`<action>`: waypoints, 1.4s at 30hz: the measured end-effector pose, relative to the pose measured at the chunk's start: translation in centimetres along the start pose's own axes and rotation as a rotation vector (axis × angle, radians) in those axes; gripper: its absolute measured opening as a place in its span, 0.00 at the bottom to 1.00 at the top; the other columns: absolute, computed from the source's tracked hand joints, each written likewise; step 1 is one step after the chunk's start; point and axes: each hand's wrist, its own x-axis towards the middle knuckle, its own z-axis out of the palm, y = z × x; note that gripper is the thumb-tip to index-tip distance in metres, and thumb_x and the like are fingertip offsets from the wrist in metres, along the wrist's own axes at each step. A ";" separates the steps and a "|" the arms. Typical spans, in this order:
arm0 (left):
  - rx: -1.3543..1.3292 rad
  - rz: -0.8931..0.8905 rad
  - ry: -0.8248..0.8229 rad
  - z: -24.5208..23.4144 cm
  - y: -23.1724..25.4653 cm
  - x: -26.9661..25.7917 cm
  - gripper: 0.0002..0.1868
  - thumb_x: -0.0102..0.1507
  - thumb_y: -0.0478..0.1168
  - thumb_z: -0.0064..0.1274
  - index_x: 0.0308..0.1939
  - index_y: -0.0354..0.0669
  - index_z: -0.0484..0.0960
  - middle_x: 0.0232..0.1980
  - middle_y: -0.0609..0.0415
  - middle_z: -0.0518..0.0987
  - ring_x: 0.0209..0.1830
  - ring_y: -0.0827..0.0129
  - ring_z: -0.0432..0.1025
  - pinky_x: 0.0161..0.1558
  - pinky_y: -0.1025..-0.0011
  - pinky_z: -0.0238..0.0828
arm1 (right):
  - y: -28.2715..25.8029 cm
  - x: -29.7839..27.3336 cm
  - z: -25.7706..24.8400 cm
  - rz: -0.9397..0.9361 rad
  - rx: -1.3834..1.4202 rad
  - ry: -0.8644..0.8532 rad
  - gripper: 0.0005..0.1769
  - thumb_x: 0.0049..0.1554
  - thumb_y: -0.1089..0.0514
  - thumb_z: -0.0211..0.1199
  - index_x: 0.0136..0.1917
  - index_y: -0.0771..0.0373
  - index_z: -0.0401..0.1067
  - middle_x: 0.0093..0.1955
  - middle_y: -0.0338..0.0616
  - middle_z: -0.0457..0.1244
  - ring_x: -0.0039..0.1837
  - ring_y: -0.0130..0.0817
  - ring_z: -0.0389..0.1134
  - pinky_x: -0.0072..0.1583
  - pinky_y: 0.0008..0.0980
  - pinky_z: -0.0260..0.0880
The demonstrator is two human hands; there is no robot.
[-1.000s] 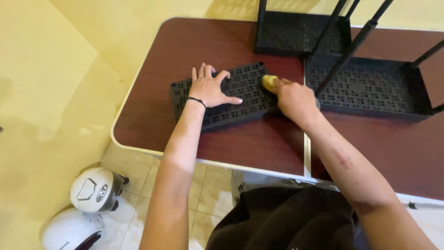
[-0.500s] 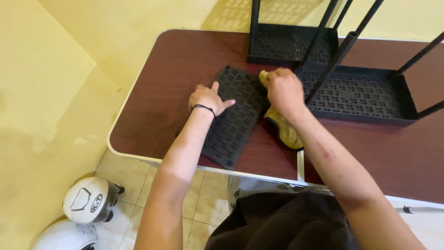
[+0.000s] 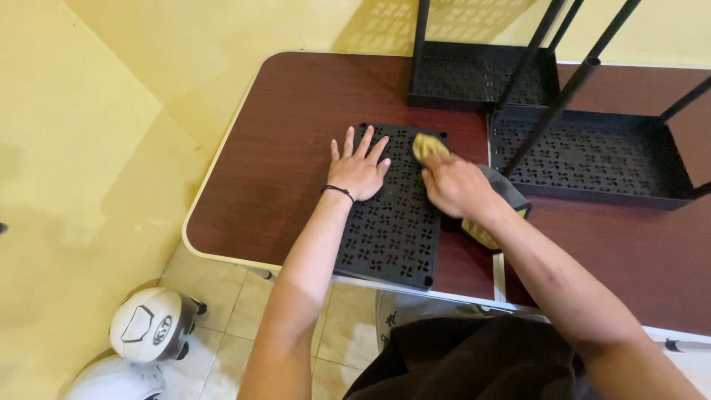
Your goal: The person wipes a black perforated metal shelf tray with a yellow cloth, then attaches it to a two-tier black metal stand on a wooden table. The person adjusts the tray and stand to complete assembly.
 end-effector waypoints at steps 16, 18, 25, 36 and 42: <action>0.059 0.055 0.160 2.7 1.7 0.1 0.35 0.70 0.60 0.35 0.78 0.51 0.57 0.82 0.39 0.48 0.83 0.45 0.39 0.77 0.48 0.30 | 5.9 9.2 5.0 -0.163 -0.025 0.244 0.26 0.65 0.51 0.48 0.66 0.74 0.66 0.63 0.71 0.64 0.58 0.68 0.68 0.59 0.57 0.68; 0.058 0.032 0.150 2.3 1.9 0.0 0.36 0.69 0.60 0.35 0.79 0.53 0.56 0.83 0.41 0.47 0.83 0.47 0.39 0.78 0.50 0.31 | 4.8 8.1 4.7 -0.054 -0.040 0.163 0.23 0.65 0.51 0.48 0.64 0.71 0.68 0.55 0.69 0.67 0.50 0.67 0.70 0.52 0.59 0.70; 0.023 -0.006 0.145 2.4 1.9 0.4 0.35 0.69 0.60 0.34 0.79 0.56 0.54 0.83 0.44 0.46 0.84 0.51 0.37 0.78 0.52 0.29 | 1.0 0.3 3.8 -0.156 -0.320 0.127 0.16 0.57 0.60 0.51 0.55 0.69 0.71 0.38 0.59 0.69 0.36 0.57 0.73 0.39 0.52 0.74; 0.070 0.026 0.105 2.0 1.7 0.2 0.37 0.70 0.62 0.32 0.80 0.52 0.53 0.83 0.41 0.44 0.84 0.46 0.34 0.78 0.47 0.25 | 5.9 8.9 5.8 -0.288 -0.219 0.305 0.34 0.48 0.64 0.53 0.69 0.69 0.69 0.66 0.60 0.64 0.67 0.60 0.64 0.67 0.56 0.61; 0.062 -0.046 0.091 1.7 2.1 0.2 0.36 0.69 0.61 0.32 0.80 0.57 0.54 0.84 0.47 0.43 0.84 0.50 0.34 0.77 0.41 0.21 | 3.2 5.6 3.5 -0.102 -0.381 -0.005 0.15 0.54 0.61 0.56 0.54 0.63 0.74 0.46 0.55 0.70 0.47 0.51 0.74 0.48 0.47 0.75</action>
